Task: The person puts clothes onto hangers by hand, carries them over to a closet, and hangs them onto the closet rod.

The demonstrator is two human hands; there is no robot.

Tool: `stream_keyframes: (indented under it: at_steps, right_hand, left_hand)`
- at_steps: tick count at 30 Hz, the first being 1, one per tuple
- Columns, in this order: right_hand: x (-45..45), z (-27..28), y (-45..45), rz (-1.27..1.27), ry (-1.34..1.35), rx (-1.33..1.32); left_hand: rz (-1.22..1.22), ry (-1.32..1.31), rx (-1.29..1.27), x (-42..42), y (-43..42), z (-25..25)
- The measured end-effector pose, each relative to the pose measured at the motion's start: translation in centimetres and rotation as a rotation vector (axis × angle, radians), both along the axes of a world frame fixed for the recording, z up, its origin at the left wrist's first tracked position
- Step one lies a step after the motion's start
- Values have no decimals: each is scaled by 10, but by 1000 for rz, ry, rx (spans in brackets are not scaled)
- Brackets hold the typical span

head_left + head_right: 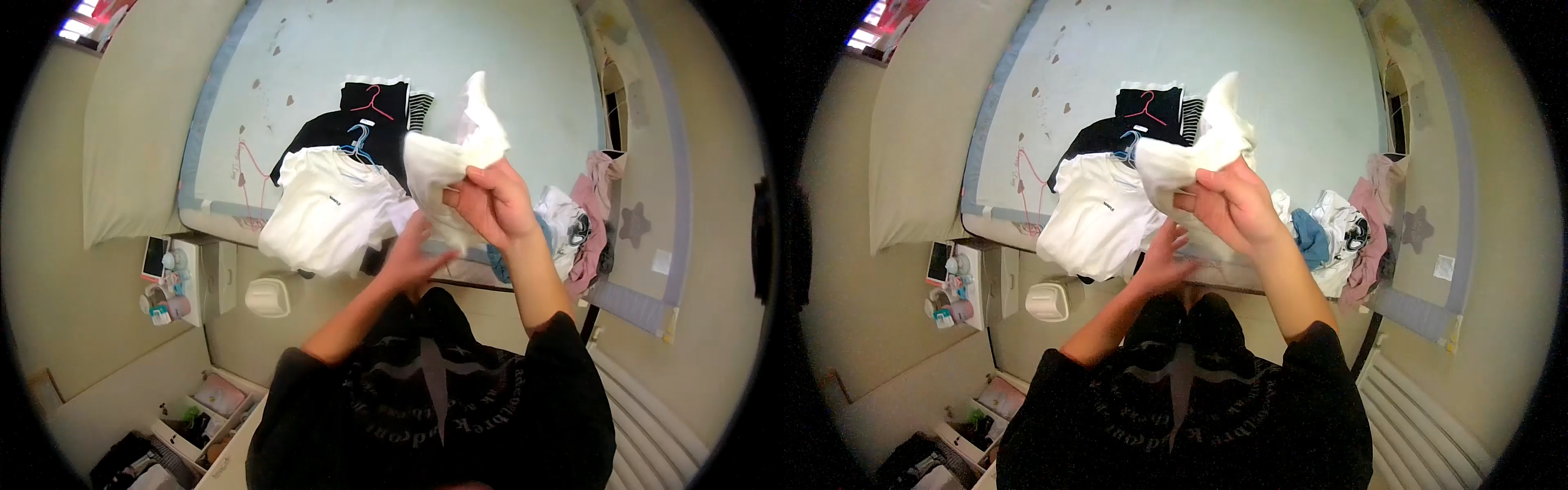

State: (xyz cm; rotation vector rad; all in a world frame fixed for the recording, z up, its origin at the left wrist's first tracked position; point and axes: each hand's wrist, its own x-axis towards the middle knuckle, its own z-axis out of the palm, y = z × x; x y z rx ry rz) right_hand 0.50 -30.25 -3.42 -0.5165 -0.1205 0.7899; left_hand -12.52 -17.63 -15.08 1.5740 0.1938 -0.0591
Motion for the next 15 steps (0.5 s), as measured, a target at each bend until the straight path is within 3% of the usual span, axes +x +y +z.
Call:
stream_keyframes:
  at_steps: [1,2,4,5,9,10,11,13,15]
  right_hand:
    - [0,7,1,47,-14,147]
    - [-2,17,5,32,-103,119]
    - [7,8,-4,22,-291,-162]
    - [14,-1,-9,16,-383,-303]
    - [32,-64,-35,-99,-784,-840]
    - [31,-100,-41,-146,-839,-894]
    - [24,-100,-46,-68,-778,-966]
    - [-4,-94,-57,90,-652,-1107]
    - [-26,-92,-64,-3,-682,-992]
  left_hand:
    - [-16,120,-35,3,-2,-2]
    - [-33,242,-69,11,1,-7]
    - [-19,89,-430,20,-2,-29]
    - [42,67,-442,21,-4,-35]
    - [94,104,-684,17,3,39]
    - [100,141,-897,16,8,50]
    - [103,175,-1111,17,10,58]
    - [133,171,-1126,17,12,61]
    - [128,106,-1192,17,19,54]
